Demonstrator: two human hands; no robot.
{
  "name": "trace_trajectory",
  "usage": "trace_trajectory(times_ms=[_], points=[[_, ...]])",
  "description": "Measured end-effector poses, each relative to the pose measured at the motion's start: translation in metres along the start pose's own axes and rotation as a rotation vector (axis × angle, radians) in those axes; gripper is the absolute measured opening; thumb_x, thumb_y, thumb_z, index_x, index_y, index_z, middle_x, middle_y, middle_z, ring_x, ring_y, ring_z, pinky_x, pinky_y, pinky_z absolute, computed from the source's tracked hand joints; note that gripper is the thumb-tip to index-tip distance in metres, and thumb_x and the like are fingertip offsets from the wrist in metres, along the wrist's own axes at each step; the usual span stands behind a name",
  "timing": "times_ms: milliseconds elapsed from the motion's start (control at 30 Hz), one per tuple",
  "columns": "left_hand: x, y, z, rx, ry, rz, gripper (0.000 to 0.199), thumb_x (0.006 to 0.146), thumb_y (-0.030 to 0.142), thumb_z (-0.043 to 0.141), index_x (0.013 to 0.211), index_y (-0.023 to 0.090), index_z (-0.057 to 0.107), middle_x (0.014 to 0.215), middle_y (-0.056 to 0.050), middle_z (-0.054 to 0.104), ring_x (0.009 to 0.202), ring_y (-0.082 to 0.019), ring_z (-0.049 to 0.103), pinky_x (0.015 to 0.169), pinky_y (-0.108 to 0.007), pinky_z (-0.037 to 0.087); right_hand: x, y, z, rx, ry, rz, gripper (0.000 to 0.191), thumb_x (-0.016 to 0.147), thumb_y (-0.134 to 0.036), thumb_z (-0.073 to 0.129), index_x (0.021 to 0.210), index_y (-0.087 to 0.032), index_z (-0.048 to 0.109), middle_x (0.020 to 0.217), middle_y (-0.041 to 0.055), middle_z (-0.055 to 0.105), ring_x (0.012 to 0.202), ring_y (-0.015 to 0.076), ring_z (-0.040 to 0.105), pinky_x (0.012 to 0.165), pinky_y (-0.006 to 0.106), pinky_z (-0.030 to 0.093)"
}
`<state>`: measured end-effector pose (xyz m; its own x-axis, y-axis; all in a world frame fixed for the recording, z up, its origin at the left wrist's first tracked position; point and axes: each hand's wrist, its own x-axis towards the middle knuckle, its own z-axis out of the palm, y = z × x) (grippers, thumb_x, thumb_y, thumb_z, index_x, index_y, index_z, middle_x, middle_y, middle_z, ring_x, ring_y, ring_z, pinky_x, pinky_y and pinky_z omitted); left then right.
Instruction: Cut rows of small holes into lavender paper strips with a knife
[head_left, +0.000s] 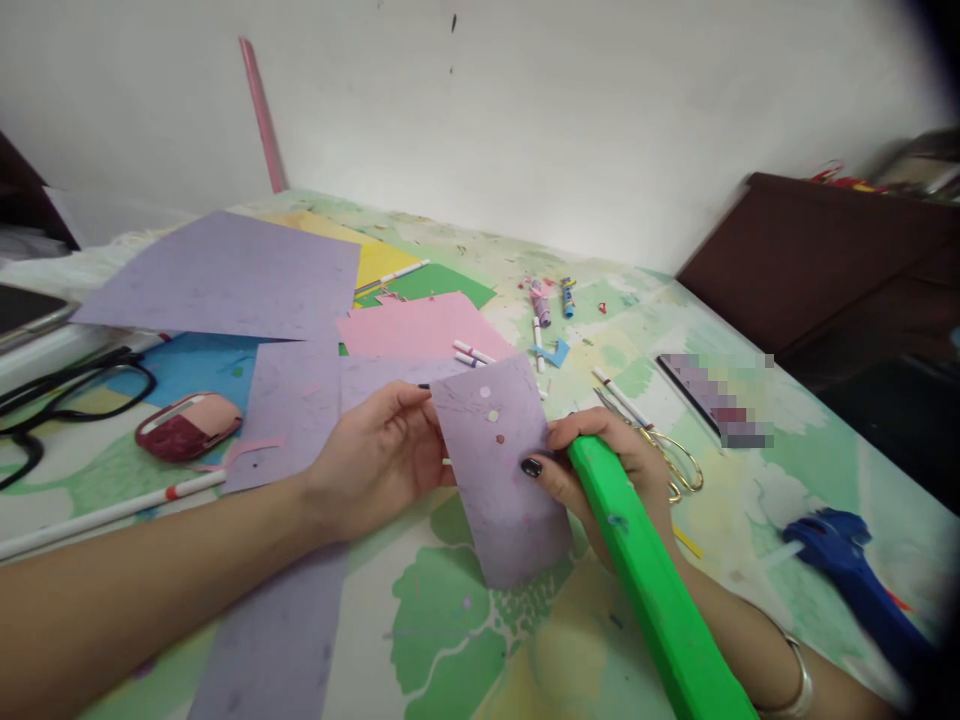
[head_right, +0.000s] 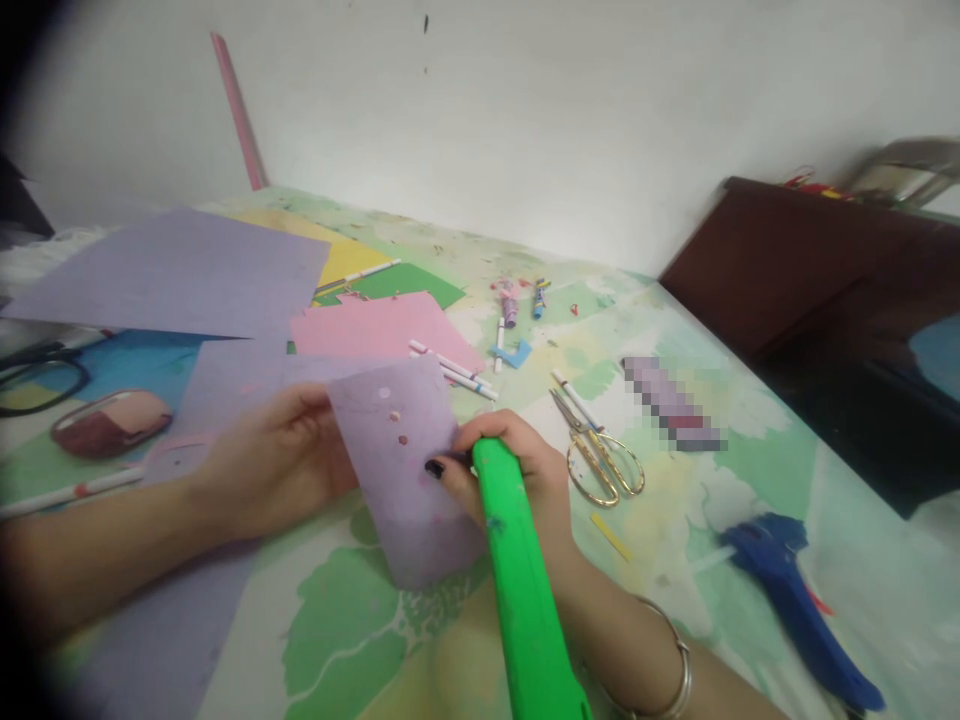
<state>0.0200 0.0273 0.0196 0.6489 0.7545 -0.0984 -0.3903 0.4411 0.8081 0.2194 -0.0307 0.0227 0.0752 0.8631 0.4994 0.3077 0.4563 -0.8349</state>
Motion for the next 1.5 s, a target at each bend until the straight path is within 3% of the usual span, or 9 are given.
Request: trace_trajectory(times_ms=[100, 333, 667, 1200, 1500], points=[[0.0010, -0.0018, -0.0013, 0.060, -0.025, -0.012, 0.020, 0.082, 0.032, 0.066, 0.092, 0.020, 0.077, 0.095, -0.008, 0.077, 0.086, -0.022, 0.070, 0.080, -0.034, 0.056, 0.0003, 0.0001, -0.0007, 0.004, -0.005, -0.001, 0.020, 0.071, -0.017, 0.081, 0.077, -0.023, 0.063, 0.060, -0.0062, 0.059, 0.046, 0.0067, 0.046, 0.041, 0.018, 0.038], [0.0015, -0.0054, -0.0052, 0.142, -0.049, 0.008, 0.021, 0.070, 0.025, 0.086, 0.089, 0.018, 0.079, 0.089, -0.007, 0.079, 0.082, -0.020, 0.073, 0.078, -0.029, 0.057, 0.0006, 0.0005, -0.0017, -0.029, -0.040, -0.007, 0.018, 0.073, -0.019, 0.080, 0.077, -0.023, 0.063, 0.058, -0.0066, 0.057, 0.046, 0.0068, 0.044, 0.041, 0.019, 0.035], [0.0024, -0.0033, 0.0016, 0.142, -0.075, 0.059, 0.021, 0.068, 0.030, 0.089, 0.085, 0.023, 0.080, 0.082, -0.002, 0.078, 0.074, -0.018, 0.071, 0.069, -0.026, 0.057, 0.0011, -0.0020, -0.0036, -0.055, -0.108, -0.022, 0.018, 0.073, -0.019, 0.080, 0.077, -0.023, 0.063, 0.066, -0.0039, 0.064, 0.047, 0.0078, 0.045, 0.043, 0.022, 0.038], [0.0019, -0.0071, -0.0011, 0.083, -0.107, -0.010, 0.022, 0.074, 0.035, 0.086, 0.090, 0.021, 0.079, 0.089, -0.004, 0.077, 0.080, -0.016, 0.070, 0.071, -0.024, 0.058, -0.0025, 0.0031, -0.0053, -0.022, -0.118, -0.039, 0.019, 0.074, -0.016, 0.081, 0.080, -0.024, 0.065, 0.071, -0.0035, 0.067, 0.053, 0.0078, 0.054, 0.048, 0.019, 0.045], [0.0028, -0.0077, -0.0063, 0.073, -0.092, -0.003, 0.022, 0.075, 0.027, 0.085, 0.095, 0.022, 0.078, 0.093, -0.001, 0.078, 0.085, -0.015, 0.072, 0.077, -0.022, 0.059, -0.0021, 0.0016, -0.0043, -0.029, -0.099, -0.071, 0.020, 0.073, -0.014, 0.081, 0.080, -0.023, 0.065, 0.073, -0.0040, 0.067, 0.054, 0.0059, 0.055, 0.050, 0.016, 0.045]])
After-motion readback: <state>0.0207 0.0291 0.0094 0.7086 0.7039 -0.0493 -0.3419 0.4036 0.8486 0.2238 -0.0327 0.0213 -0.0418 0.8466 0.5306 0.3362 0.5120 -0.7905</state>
